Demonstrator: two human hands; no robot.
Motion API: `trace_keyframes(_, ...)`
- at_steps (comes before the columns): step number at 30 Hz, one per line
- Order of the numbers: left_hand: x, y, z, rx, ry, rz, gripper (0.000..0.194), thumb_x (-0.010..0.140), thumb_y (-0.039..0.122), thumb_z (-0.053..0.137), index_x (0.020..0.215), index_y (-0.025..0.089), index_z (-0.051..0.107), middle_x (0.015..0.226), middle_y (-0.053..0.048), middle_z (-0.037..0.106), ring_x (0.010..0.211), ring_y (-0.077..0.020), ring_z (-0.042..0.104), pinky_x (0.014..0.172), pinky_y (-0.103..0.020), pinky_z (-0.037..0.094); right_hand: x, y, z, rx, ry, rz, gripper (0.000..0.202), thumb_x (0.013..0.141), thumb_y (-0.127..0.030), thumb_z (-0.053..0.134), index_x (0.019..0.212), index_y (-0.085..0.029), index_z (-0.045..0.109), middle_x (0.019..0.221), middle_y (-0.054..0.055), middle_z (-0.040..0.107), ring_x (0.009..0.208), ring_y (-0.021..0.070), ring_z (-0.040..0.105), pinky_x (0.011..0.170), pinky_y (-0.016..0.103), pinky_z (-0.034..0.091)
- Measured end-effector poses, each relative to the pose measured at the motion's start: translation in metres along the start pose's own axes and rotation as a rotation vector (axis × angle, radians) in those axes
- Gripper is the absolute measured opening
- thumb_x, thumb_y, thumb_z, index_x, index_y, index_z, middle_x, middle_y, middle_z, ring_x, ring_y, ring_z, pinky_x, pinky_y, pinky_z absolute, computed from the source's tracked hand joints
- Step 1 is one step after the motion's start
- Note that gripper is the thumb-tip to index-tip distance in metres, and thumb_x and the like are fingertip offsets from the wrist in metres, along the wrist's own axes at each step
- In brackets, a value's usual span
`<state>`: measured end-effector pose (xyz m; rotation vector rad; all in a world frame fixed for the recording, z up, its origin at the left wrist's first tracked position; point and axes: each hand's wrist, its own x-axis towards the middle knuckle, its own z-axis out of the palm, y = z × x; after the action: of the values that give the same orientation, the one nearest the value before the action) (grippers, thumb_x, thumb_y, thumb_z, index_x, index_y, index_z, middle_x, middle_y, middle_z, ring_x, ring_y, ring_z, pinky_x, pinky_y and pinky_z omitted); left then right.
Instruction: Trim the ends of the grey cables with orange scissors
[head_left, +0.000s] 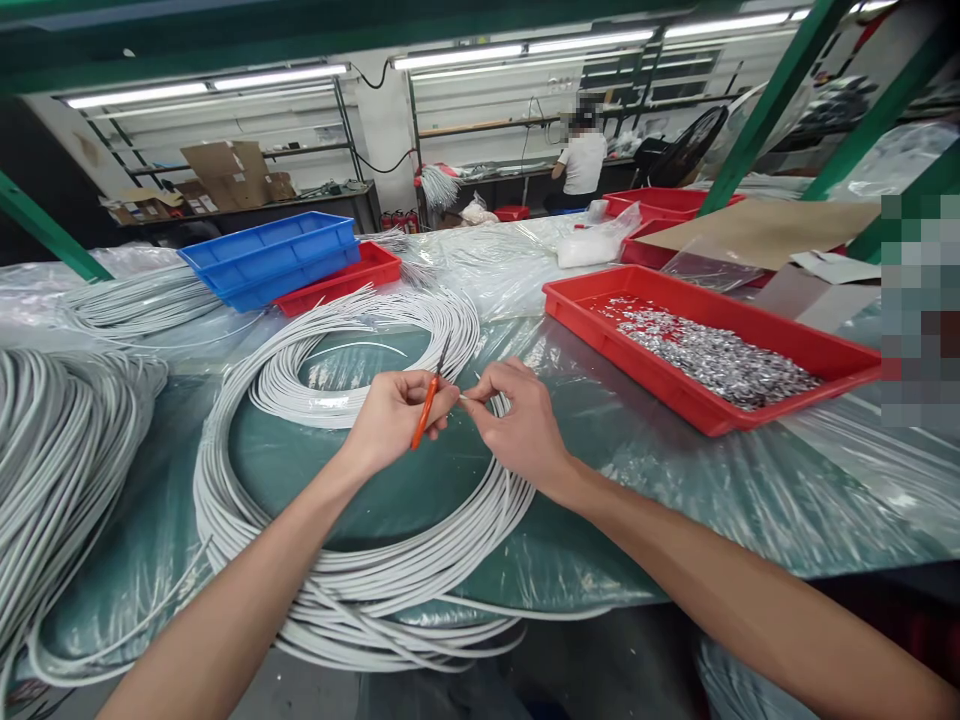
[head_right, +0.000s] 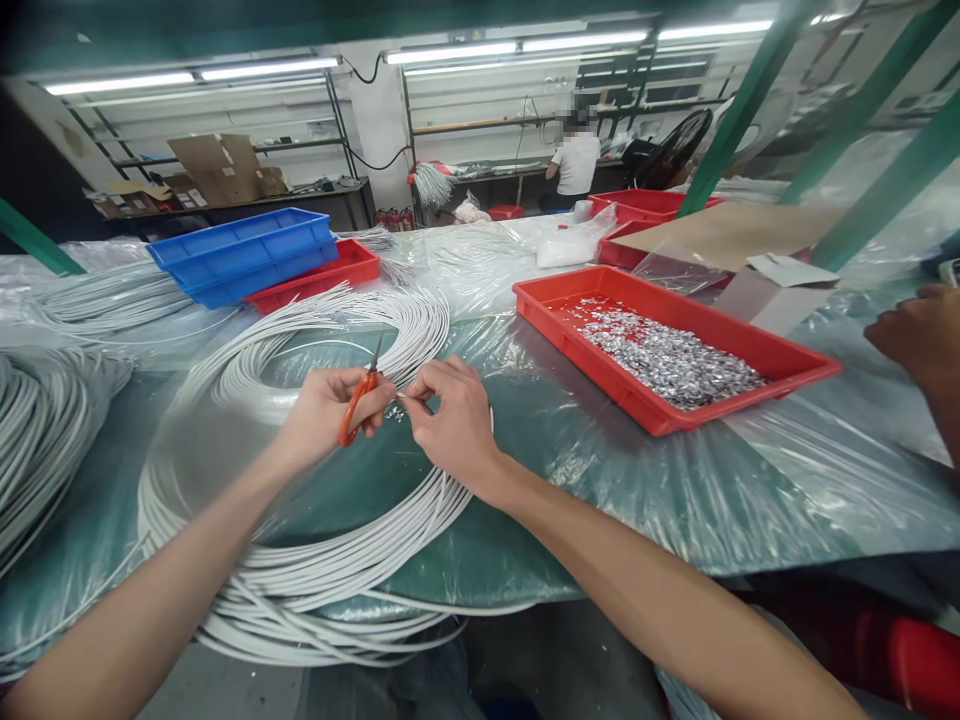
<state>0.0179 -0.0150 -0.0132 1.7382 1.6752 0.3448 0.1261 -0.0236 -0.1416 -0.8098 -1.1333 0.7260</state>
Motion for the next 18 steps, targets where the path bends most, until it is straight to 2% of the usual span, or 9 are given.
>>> trace_keyframes(4, 0.0005, -0.0014, 0.0001, 0.011, 0.003, 0.012, 0.022, 0.073, 0.032, 0.076, 0.073, 0.014, 0.065, 0.054, 0.002, 0.058, 0.045, -0.0075, 0.052, 0.044, -0.017, 0.040, -0.0010, -0.0007, 0.0010, -0.003, 0.012, 0.049, 0.027, 0.079, -0.010, 0.063, 0.061, -0.020, 0.045, 0.060, -0.002, 0.053, 0.066, 0.0163, 0.046, 0.069, 0.032, 0.034)
trace_keyframes(8, -0.0010, -0.0001, 0.0009, 0.022, 0.027, 0.032, 0.019, 0.071, 0.029, 0.076, 0.077, 0.013, 0.067, 0.054, 0.003, 0.057, 0.046, -0.0076, 0.050, 0.045, -0.017, 0.041, -0.0001, -0.0014, 0.0014, 0.101, 0.019, 0.099, 0.024, 0.079, -0.012, 0.065, 0.062, -0.020, 0.049, 0.062, -0.002, 0.058, 0.065, 0.0157, 0.050, 0.069, 0.032, 0.038)
trace_keyframes(18, -0.0015, 0.0051, -0.0003, -0.003, 0.045, 0.069, 0.014, 0.068, 0.022, 0.075, 0.072, 0.013, 0.064, 0.051, 0.004, 0.052, 0.046, -0.0062, 0.044, 0.043, -0.016, 0.036, -0.0004, 0.0001, 0.0050, 0.277, -0.015, 0.189, 0.017, 0.080, -0.022, 0.068, 0.065, -0.019, 0.061, 0.066, 0.000, 0.063, 0.066, 0.0152, 0.053, 0.064, 0.030, 0.041)
